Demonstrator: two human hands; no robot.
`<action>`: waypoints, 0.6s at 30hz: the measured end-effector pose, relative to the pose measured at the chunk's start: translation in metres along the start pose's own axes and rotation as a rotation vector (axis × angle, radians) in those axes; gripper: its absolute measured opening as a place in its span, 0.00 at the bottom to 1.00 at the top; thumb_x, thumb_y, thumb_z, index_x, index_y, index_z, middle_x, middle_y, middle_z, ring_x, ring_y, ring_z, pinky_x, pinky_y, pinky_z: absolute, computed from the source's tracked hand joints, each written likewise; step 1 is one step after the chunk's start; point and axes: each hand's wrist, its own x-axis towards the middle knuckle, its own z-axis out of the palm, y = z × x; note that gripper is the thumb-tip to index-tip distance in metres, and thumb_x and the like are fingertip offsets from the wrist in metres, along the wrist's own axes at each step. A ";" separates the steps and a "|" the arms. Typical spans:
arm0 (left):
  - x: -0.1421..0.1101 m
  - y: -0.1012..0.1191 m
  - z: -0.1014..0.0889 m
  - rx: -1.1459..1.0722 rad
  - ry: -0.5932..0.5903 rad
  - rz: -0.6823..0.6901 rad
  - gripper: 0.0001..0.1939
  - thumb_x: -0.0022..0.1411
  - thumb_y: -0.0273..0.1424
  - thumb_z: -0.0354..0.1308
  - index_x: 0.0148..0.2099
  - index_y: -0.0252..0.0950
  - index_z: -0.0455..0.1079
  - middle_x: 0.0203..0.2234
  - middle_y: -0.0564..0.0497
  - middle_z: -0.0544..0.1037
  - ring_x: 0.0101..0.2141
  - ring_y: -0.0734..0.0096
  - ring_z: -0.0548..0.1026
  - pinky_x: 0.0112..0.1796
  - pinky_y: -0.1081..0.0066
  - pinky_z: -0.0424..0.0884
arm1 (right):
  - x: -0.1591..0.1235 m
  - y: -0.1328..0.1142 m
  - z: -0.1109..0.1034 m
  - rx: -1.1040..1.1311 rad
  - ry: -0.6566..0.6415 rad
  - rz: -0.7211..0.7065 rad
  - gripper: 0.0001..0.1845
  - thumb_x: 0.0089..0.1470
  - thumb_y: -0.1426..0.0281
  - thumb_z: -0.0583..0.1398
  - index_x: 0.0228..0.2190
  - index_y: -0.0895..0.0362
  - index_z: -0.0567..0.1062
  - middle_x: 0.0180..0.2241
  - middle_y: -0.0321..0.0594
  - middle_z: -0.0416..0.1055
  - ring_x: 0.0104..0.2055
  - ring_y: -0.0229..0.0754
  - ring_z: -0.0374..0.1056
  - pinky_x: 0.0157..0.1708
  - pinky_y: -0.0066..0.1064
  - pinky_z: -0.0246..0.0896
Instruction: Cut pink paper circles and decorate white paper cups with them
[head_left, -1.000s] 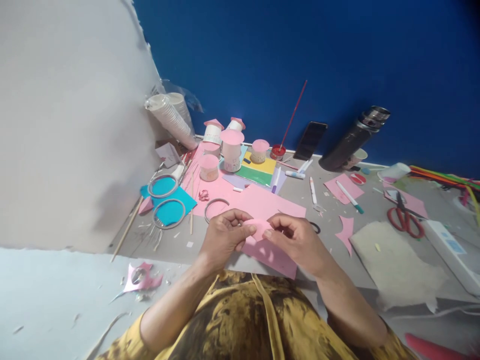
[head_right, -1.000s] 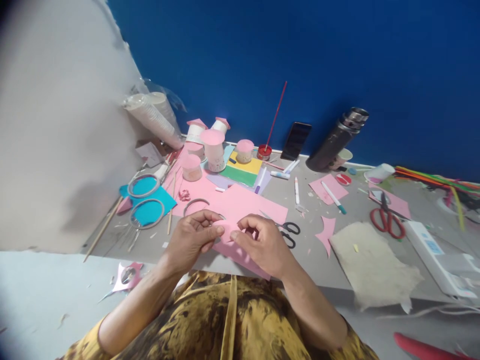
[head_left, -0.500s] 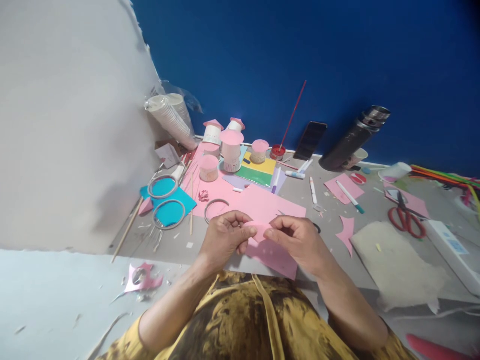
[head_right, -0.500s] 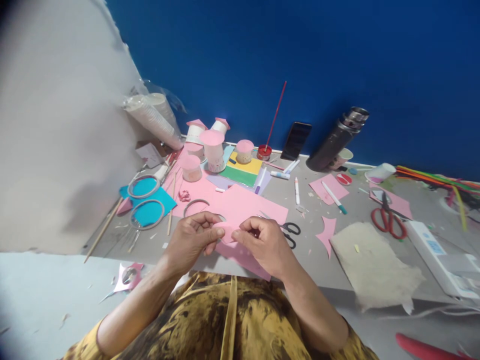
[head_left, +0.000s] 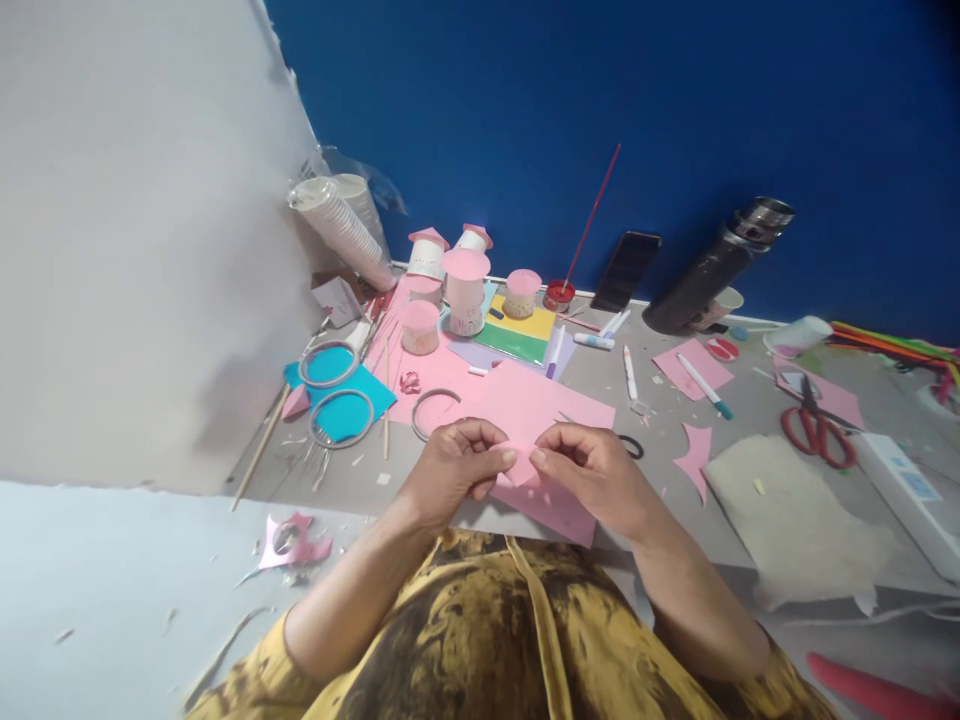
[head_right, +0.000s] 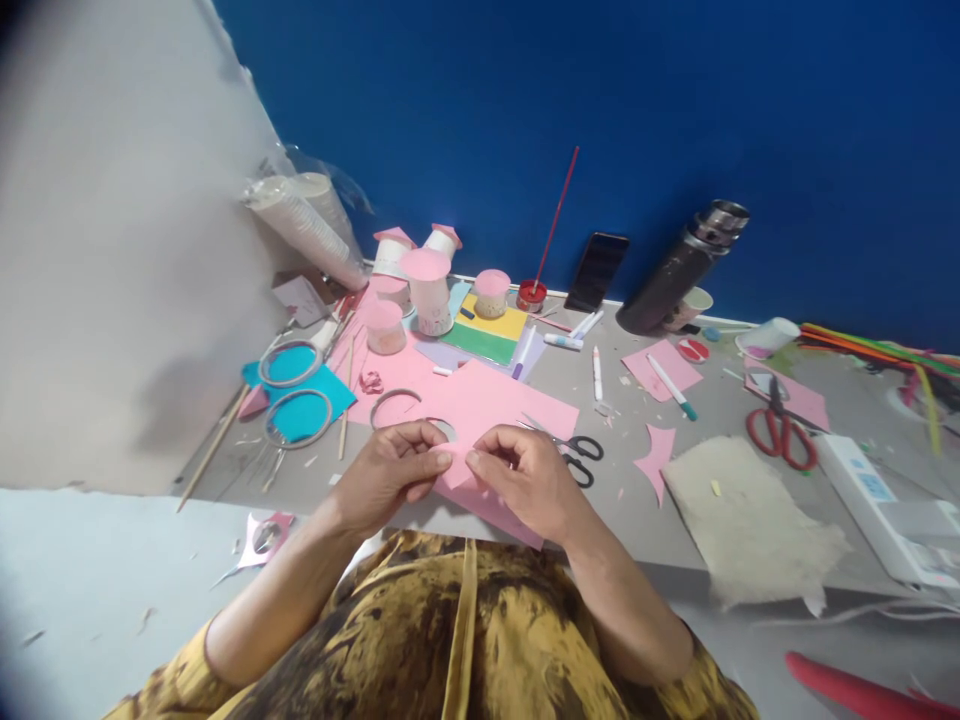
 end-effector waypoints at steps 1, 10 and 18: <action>0.000 0.000 -0.001 0.013 -0.001 -0.007 0.19 0.44 0.39 0.76 0.27 0.33 0.72 0.14 0.58 0.67 0.14 0.83 0.59 0.18 0.77 0.48 | 0.000 0.000 0.000 0.002 -0.002 0.004 0.12 0.58 0.64 0.61 0.26 0.56 0.77 0.26 0.36 0.76 0.29 0.39 0.67 0.30 0.29 0.59; 0.010 0.008 -0.013 0.137 -0.124 0.027 0.20 0.59 0.46 0.63 0.29 0.32 0.78 0.26 0.47 0.75 0.28 0.70 0.70 0.32 0.71 0.64 | 0.003 0.013 -0.006 0.102 -0.012 0.029 0.13 0.55 0.64 0.64 0.23 0.56 0.75 0.24 0.35 0.73 0.29 0.39 0.66 0.31 0.29 0.58; 0.016 -0.003 0.002 0.021 -0.156 -0.049 0.14 0.49 0.38 0.72 0.33 0.33 0.78 0.24 0.50 0.78 0.24 0.74 0.70 0.28 0.74 0.61 | 0.003 0.015 0.000 0.242 0.135 0.007 0.13 0.55 0.62 0.65 0.24 0.56 0.75 0.23 0.33 0.72 0.26 0.38 0.67 0.30 0.28 0.62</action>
